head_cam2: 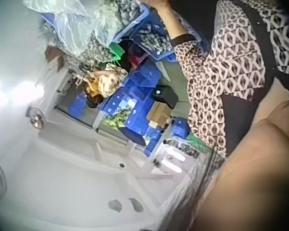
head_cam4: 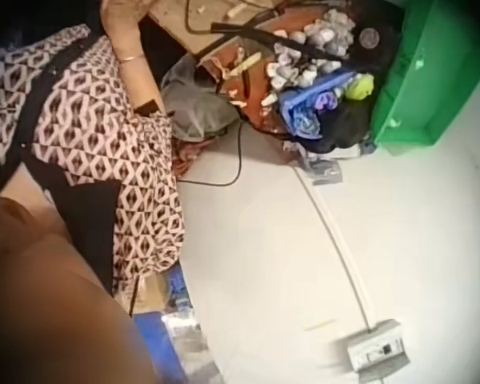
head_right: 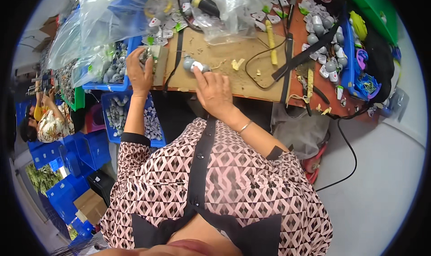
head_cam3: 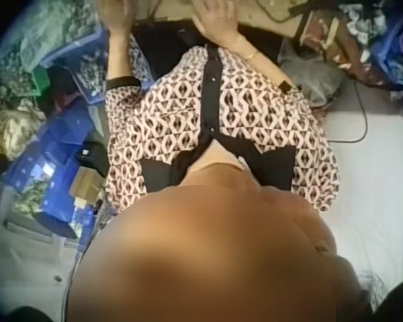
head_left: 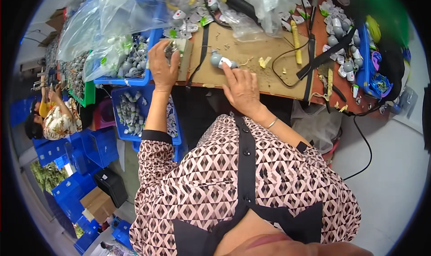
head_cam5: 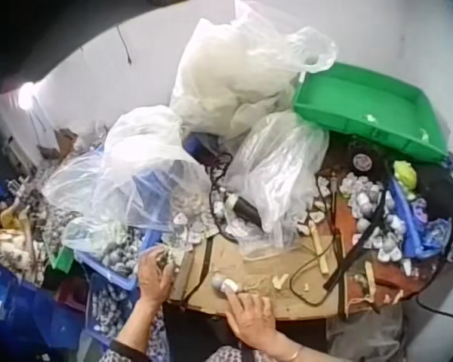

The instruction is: Soldering and assembling small electronic components for toys at a factory workbench.

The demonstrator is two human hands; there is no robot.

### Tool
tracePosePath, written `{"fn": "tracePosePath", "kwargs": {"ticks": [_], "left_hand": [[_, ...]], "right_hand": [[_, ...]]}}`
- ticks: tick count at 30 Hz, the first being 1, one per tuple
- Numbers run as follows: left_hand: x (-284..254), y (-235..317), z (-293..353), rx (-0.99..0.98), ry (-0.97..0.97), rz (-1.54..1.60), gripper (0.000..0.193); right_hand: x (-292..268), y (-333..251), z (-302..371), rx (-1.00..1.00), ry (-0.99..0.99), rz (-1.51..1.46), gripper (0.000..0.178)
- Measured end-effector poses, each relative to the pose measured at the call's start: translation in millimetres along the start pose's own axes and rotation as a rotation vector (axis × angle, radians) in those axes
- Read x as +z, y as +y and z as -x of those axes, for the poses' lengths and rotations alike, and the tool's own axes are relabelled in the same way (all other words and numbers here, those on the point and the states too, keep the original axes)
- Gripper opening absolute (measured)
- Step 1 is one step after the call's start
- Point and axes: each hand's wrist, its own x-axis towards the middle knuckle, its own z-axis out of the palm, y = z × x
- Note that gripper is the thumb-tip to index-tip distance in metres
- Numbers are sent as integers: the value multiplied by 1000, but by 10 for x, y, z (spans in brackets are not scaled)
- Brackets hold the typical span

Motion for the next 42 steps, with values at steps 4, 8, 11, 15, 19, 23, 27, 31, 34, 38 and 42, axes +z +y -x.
{"fn": "tracePosePath", "kwargs": {"ticks": [4, 8, 11, 15, 19, 23, 27, 31, 34, 38, 42], "left_hand": [[-93, 29, 60, 6, -27, -55, 39], [-162, 67, 44, 15, -13, -42, 36], [-164, 193, -54, 105, 69, -26, 34], [-68, 565, -192, 227, 101, 116, 32], [218, 809, 22, 307, -40, 336, 32], [414, 824, 171, 241, -186, 366, 40], [477, 837, 312, 261, -202, 328, 44], [551, 815, 378, 201, -183, 375, 43], [499, 827, 411, 186, -174, 386, 42], [471, 841, 394, 185, -229, 423, 42], [465, 805, 395, 184, -230, 461, 44]], "right_hand": [[-43, -19, 46, -47, 1, -19, 81], [-61, -11, 54, -71, -19, -13, 82], [-42, 27, 56, -63, 1, -17, 80], [-39, 67, 81, -71, 39, 29, 78], [-36, 19, 54, -59, 37, 62, 76], [-68, -8, 14, -86, 65, 90, 68], [-62, 6, 24, -101, 84, 106, 63], [-40, -22, 47, -76, 34, 140, 65], [-23, -48, 72, -69, 0, 126, 66], [-118, -74, 38, -59, -1, 104, 62], [-315, -71, -200, -22, -3, -35, 36]]}}
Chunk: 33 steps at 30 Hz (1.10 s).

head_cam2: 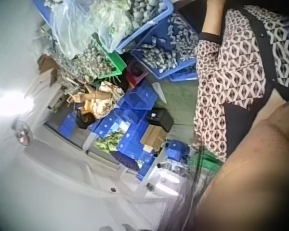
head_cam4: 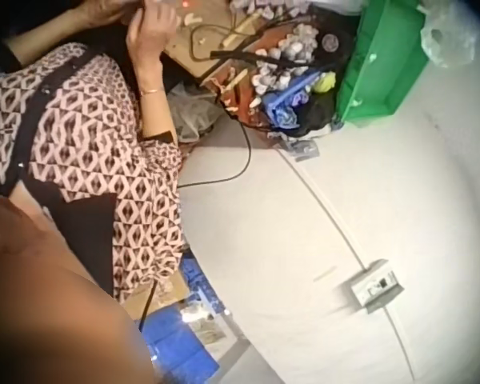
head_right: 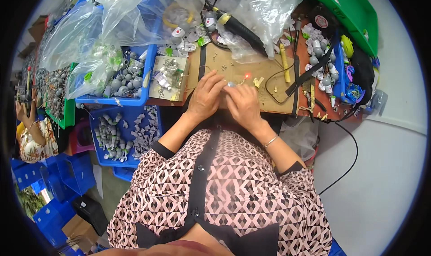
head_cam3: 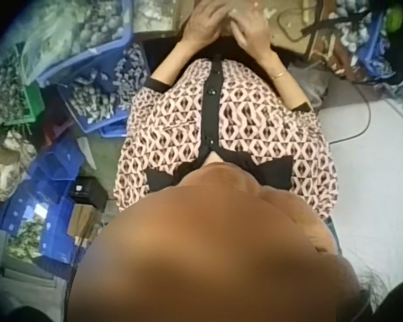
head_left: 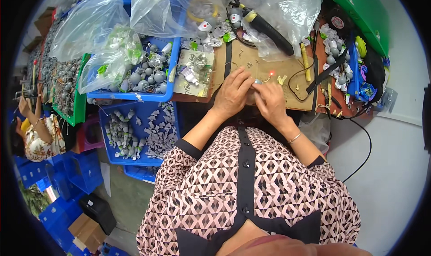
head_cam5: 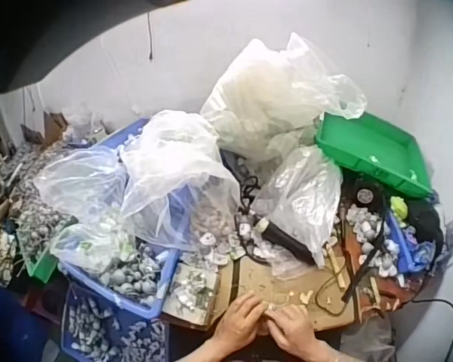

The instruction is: Soldering and assembling small electronic components for toys at a factory workbench.

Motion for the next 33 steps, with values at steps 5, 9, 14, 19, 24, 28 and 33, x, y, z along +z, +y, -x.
{"fn": "tracePosePath", "kwargs": {"ticks": [5, 9, 14, 19, 24, 28, 33], "left_hand": [[103, -85, 14, 14, 28, -49, 41], [186, -123, 74, -28, -64, -113, 45], [130, -81, 90, -45, 17, -97, 42], [105, -16, 39, -47, 9, -43, 38], [79, -93, 22, 0, 5, -110, 38], [-170, -69, -34, -66, -65, -69, 42], [-264, 127, -78, 29, 188, -21, 54]], "right_hand": [[72, -211, -956, -174, 174, 42, 20], [456, -97, -1338, 82, -517, -192, 34], [648, -46, -1392, 100, -515, -304, 40], [615, 97, -1399, 127, -641, -637, 35], [411, 21, -1260, -361, 197, -178, 27], [-146, -38, -856, 215, 81, -718, 29], [54, 189, -99, 553, -63, -1158, 42]]}}
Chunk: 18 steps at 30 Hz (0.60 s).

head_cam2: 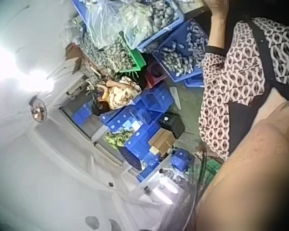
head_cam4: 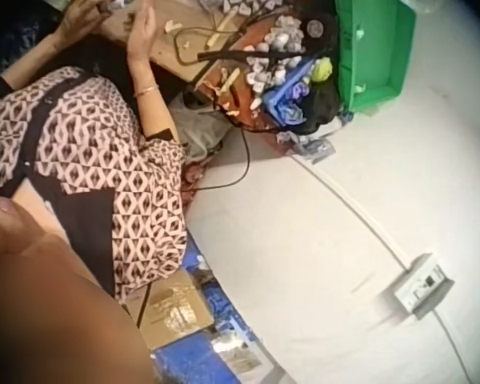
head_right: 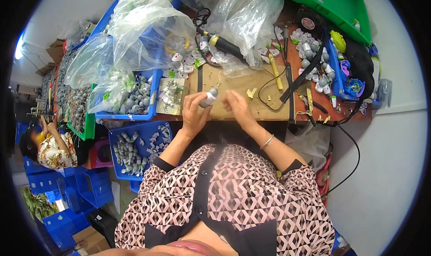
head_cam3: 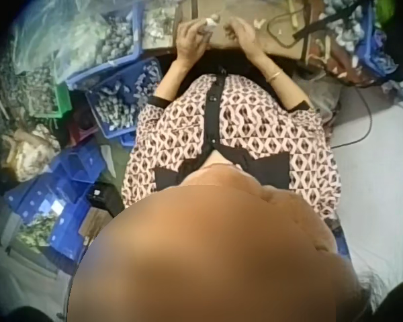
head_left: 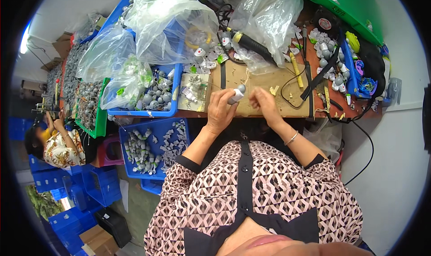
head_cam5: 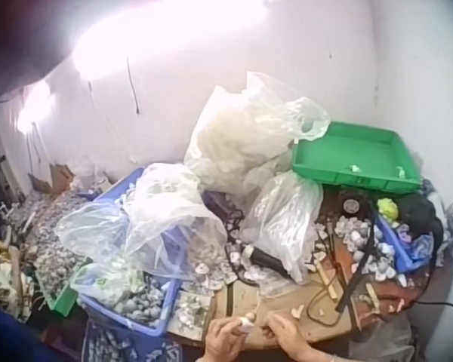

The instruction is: Soldering and assembling small electronic components for toys at a factory workbench.

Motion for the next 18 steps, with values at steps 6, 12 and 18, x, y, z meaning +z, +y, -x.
{"fn": "tracePosePath", "kwargs": {"ticks": [6, 12, 18], "left_hand": [[20, 189, -151, 24, 52, 41, 51], [-389, 109, -648, -108, 41, 88, 21], [-413, 58, -957, -632, -86, 838, 27]], "right_hand": [[324, -36, -144, -230, 135, 64, 42], [135, -614, -78, -306, 10, 158, 45], [86, -729, 2, -434, -54, 397, 40]]}}
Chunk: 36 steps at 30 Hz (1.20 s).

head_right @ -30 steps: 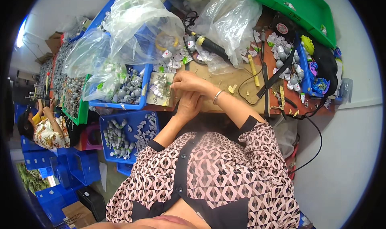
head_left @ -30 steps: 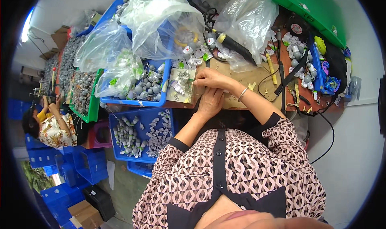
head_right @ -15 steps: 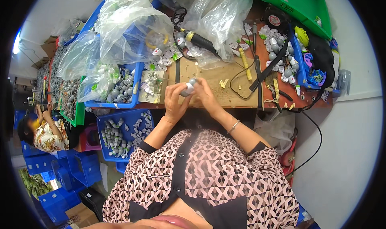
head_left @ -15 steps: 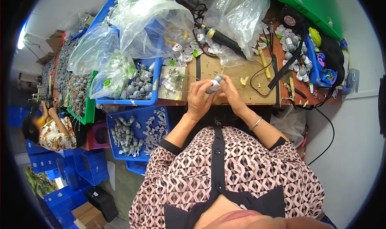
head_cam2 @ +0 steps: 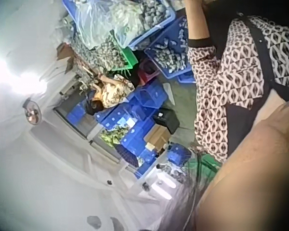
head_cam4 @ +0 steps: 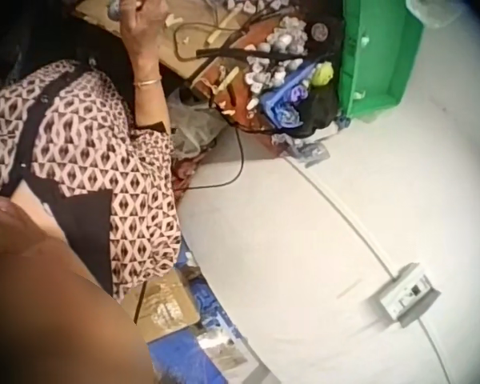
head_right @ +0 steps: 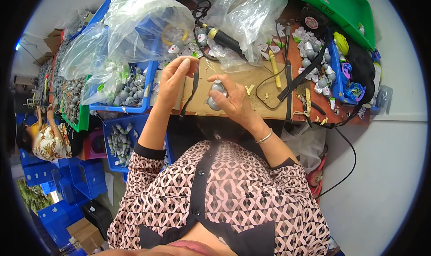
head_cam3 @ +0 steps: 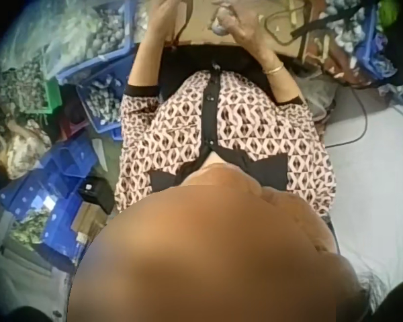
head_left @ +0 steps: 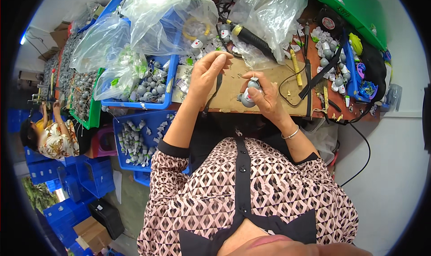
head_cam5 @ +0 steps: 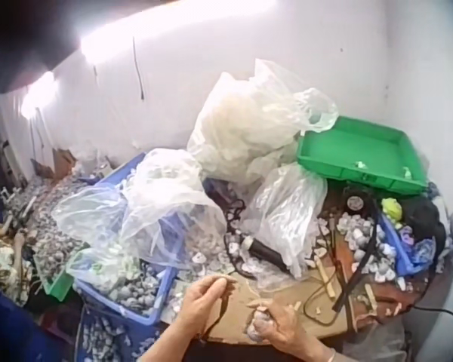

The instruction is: Soldering and assembling small electronic components for toys at a factory workbench.

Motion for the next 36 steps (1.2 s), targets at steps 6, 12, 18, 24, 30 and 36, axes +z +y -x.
{"fn": "tracePosePath", "kwargs": {"ticks": [6, 12, 18, 24, 30, 36], "left_hand": [[93, -36, -65, -35, -118, -2, 31], [88, -69, -50, -89, -119, 7, 23], [63, -94, -12, -76, -120, 4, 24], [192, -190, 48, -9, -104, -24, 35], [327, -491, 182, -187, -120, 50, 42], [402, -696, 240, -159, 13, 7, 35]], "right_hand": [[-4, -26, 34, 73, -33, -11, 36], [-8, -12, 54, 56, -58, 65, 38], [20, 70, 75, 120, -48, 6, 41], [139, 178, 59, 88, 81, 51, 40], [299, 329, 3, 3, 100, 551, 62], [422, 547, 106, -94, 77, 580, 63]]}}
